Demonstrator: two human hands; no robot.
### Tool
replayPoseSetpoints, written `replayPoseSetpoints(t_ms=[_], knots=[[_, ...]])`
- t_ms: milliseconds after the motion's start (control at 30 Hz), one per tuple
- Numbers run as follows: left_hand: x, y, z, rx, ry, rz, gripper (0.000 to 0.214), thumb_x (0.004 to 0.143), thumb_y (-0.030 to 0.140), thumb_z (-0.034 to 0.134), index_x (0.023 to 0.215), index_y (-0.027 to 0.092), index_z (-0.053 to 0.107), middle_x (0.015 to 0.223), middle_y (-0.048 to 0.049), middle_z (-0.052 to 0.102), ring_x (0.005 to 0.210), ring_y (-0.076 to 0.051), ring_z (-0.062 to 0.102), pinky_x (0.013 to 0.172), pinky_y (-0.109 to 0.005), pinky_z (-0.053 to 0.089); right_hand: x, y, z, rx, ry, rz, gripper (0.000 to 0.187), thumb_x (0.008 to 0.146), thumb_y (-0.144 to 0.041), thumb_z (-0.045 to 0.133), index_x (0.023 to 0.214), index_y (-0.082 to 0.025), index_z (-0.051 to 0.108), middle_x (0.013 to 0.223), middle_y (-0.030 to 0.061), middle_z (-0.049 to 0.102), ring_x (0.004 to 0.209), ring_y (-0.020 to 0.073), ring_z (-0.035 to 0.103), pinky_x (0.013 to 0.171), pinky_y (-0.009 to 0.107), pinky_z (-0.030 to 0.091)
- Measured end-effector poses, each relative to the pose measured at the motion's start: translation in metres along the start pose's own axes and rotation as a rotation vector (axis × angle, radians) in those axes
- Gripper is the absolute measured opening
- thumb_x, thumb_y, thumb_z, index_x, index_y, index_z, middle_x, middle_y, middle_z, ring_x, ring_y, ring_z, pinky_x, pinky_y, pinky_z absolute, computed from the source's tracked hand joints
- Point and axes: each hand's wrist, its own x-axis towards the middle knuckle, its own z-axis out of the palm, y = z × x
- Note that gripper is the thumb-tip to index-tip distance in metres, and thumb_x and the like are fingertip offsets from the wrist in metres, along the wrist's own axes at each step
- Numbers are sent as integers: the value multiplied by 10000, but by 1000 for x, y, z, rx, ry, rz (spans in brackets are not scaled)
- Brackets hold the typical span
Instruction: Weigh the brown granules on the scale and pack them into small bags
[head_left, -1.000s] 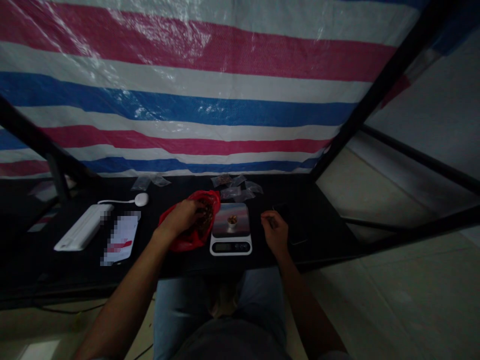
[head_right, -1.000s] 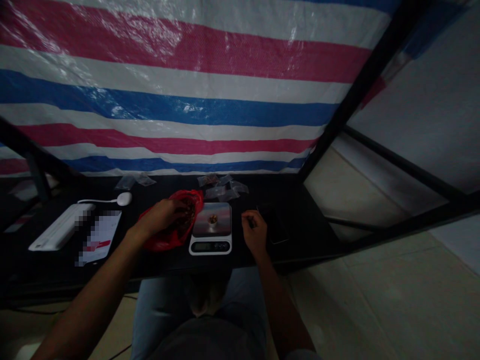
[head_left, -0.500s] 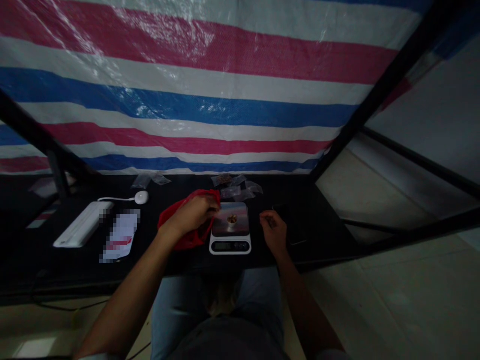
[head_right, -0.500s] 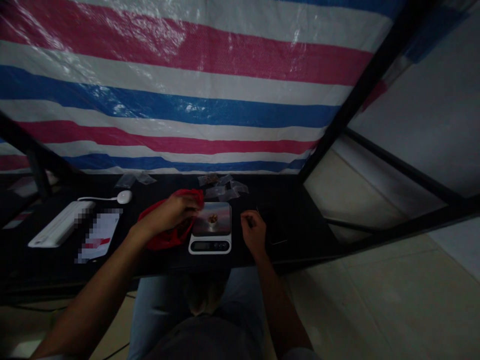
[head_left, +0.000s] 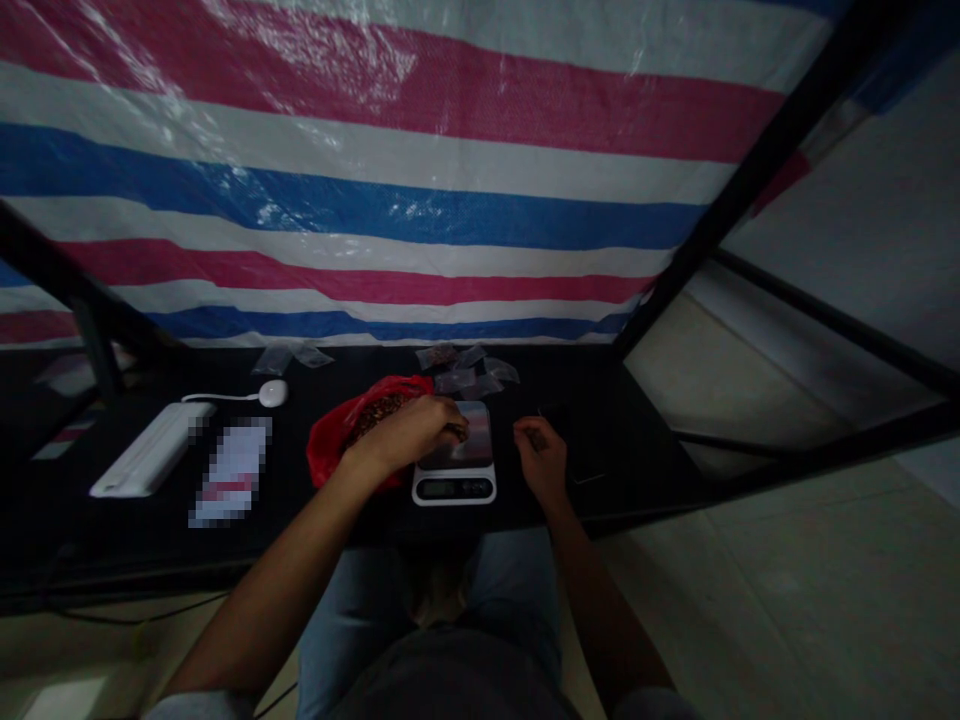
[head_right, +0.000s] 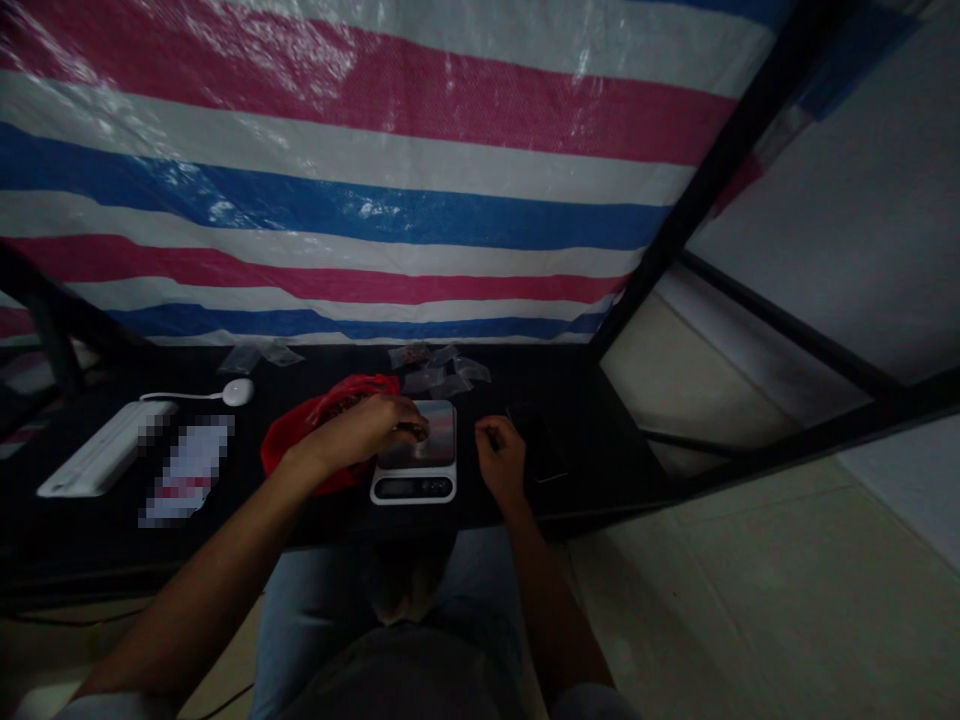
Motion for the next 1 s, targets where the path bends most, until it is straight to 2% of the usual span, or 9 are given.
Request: replayPoseSetpoints(t_ms=[200, 367, 633, 767, 867, 1000], knots=[[3, 5, -1, -18, -4, -61, 207, 866, 95, 612, 949, 165, 788, 991, -91, 786, 939, -228, 721, 816, -275, 492, 0, 1, 1, 22, 14, -8, 68, 800, -256, 618, 793, -211, 669, 852, 41, 668, 816, 196, 645, 760, 327, 517], [4, 9, -2, -83, 5, -108, 226, 864, 100, 619, 1004, 171, 781, 1018, -81, 794, 947, -224, 734, 829, -266, 505, 0, 1, 0, 12, 11, -9, 67, 798, -262, 615, 794, -217, 664, 850, 41, 671, 813, 200, 642, 768, 337, 521], [9, -6, 14, -87, 132, 5, 221, 886, 153, 676, 1087, 181, 765, 1097, -76, 776, 1005, -216, 715, 919, -278, 505, 0, 3, 0, -6, -2, -8, 75, 820, -261, 610, 810, -215, 668, 870, 47, 677, 828, 203, 654, 758, 329, 516], [7, -12, 24, -133, 167, 11, 211, 897, 158, 679, 1091, 179, 759, 1085, -69, 778, 984, -201, 719, 908, -271, 510, -1, 3, 0, -45, -76, -34, 89, 848, -253, 602, 830, -215, 680, 870, 43, 689, 828, 200, 660, 758, 326, 510], [4, -12, 27, -145, 195, 10, 209, 895, 152, 685, 1089, 179, 757, 1077, -68, 781, 983, -199, 722, 911, -274, 512, -2, 2, 1, -59, -120, -39, 117, 874, -264, 588, 860, -216, 694, 870, 42, 704, 830, 200, 669, 763, 326, 513], [2, -11, 26, -154, 209, 27, 217, 907, 161, 677, 1110, 173, 754, 1095, -76, 781, 1009, -205, 724, 921, -280, 517, -2, 1, 1, -47, -116, -11, 127, 878, -290, 596, 867, -213, 698, 871, 49, 719, 832, 209, 681, 766, 331, 522]])
